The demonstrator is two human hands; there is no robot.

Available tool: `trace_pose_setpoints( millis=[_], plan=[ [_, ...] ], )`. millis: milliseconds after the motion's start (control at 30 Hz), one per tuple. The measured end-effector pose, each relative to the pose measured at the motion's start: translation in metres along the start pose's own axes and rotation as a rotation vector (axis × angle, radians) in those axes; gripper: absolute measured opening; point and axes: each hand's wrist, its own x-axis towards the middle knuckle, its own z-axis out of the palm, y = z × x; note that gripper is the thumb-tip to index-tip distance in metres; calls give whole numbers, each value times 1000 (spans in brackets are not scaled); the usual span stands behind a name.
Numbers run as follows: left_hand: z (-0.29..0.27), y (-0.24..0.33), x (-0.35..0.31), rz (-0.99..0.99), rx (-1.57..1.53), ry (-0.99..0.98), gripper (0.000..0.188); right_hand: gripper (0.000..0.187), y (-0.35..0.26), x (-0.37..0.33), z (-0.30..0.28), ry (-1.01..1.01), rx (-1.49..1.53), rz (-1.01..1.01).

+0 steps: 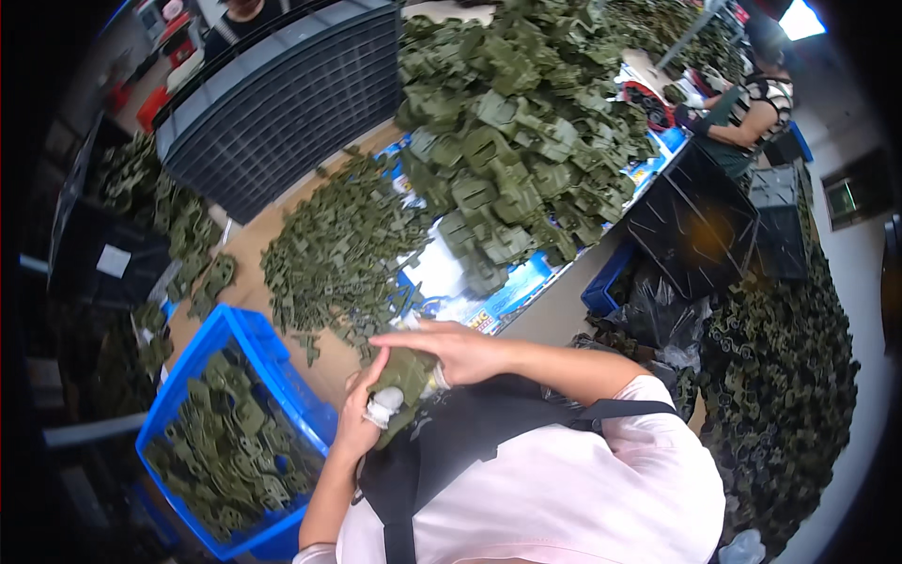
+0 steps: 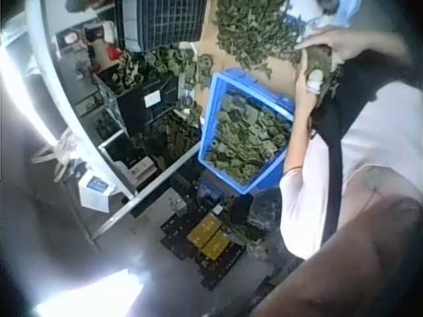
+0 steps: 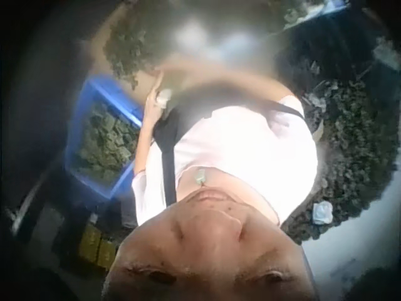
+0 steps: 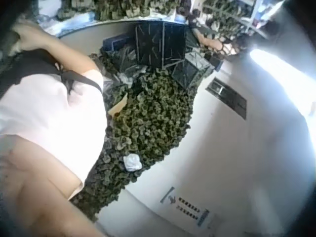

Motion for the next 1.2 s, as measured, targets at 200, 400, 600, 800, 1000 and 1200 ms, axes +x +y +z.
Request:
trace_pose_setpoints(
  millis=[200,400,600,800,1000,1200],
  plan=[
    [-18,28,16,68,-393,216,111,62,3,-41,-18,484,265,-49],
    [16,39,45,278,21,237,95,55,18,-93,-45,518,15,-92],
    [79,71,108,133,-423,101,104,57,29,-150,-104,623,37,94],
    [115,106,181,471,-95,-96,114,53,53,-207,-163,795,65,23],
    [108,123,243,351,24,336,104,47,119,-215,-272,1676,-4,21],
    [23,49,151,-81,313,788,68,46,341,-205,-448,2100,-530,237]
  ],
)
